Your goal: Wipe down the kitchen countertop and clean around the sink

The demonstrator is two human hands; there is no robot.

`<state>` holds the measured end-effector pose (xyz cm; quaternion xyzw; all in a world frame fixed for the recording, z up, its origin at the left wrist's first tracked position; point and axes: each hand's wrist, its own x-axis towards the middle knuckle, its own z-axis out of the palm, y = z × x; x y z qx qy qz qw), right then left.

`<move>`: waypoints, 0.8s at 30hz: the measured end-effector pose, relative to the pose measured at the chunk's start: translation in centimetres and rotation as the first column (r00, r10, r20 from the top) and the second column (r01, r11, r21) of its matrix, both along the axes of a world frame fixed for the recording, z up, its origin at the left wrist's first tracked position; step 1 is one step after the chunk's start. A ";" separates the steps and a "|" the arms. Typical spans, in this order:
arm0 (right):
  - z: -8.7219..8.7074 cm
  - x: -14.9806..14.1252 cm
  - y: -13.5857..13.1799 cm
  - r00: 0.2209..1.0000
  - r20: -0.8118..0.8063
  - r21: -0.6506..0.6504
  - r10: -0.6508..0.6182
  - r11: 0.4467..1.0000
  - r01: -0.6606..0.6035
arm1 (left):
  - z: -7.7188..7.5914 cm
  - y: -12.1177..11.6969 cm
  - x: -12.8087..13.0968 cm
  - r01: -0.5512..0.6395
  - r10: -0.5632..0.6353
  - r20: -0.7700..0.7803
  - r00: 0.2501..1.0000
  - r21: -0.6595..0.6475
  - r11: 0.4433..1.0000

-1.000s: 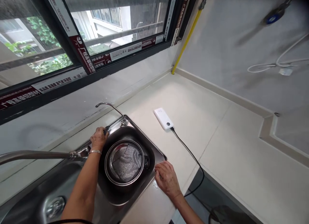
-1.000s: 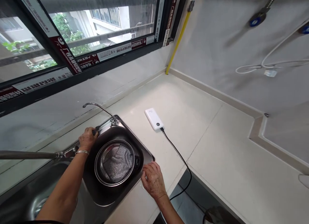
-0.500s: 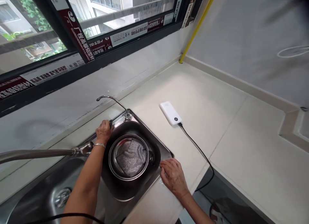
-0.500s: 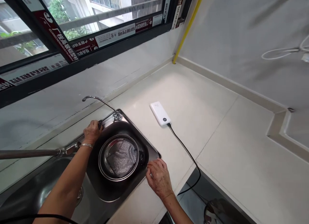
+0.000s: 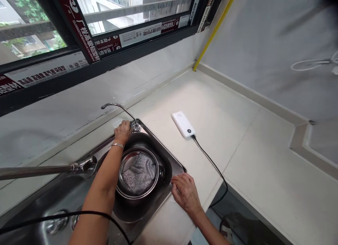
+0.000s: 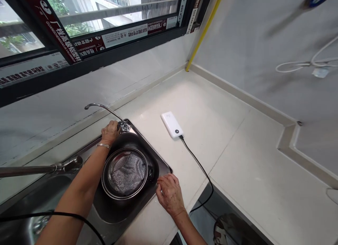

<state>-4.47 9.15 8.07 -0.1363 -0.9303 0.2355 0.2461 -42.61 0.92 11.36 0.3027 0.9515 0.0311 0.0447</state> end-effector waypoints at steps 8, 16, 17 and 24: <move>-1.1 -0.4 0.2 0.999 -0.026 0.003 -0.029 1.000 0.029 | 0.2 -7.5 6.8 -0.369 0.336 0.157 0.929 0.310 0.876; -1.2 -0.6 0.4 0.999 0.022 -0.045 -0.040 0.998 0.041 | -1.5 -12.9 19.1 -0.921 0.018 0.938 0.346 0.336 0.196; -1.2 -0.5 0.5 0.999 0.041 -0.059 -0.033 0.998 0.036 | -1.3 -12.9 20.0 -0.951 -0.060 0.957 0.282 0.288 0.112; -1.5 -0.1 1.5 0.997 0.061 -0.196 0.056 0.980 -0.043 | 0.4 -13.2 23.2 -0.979 -0.239 0.950 0.200 0.201 -0.021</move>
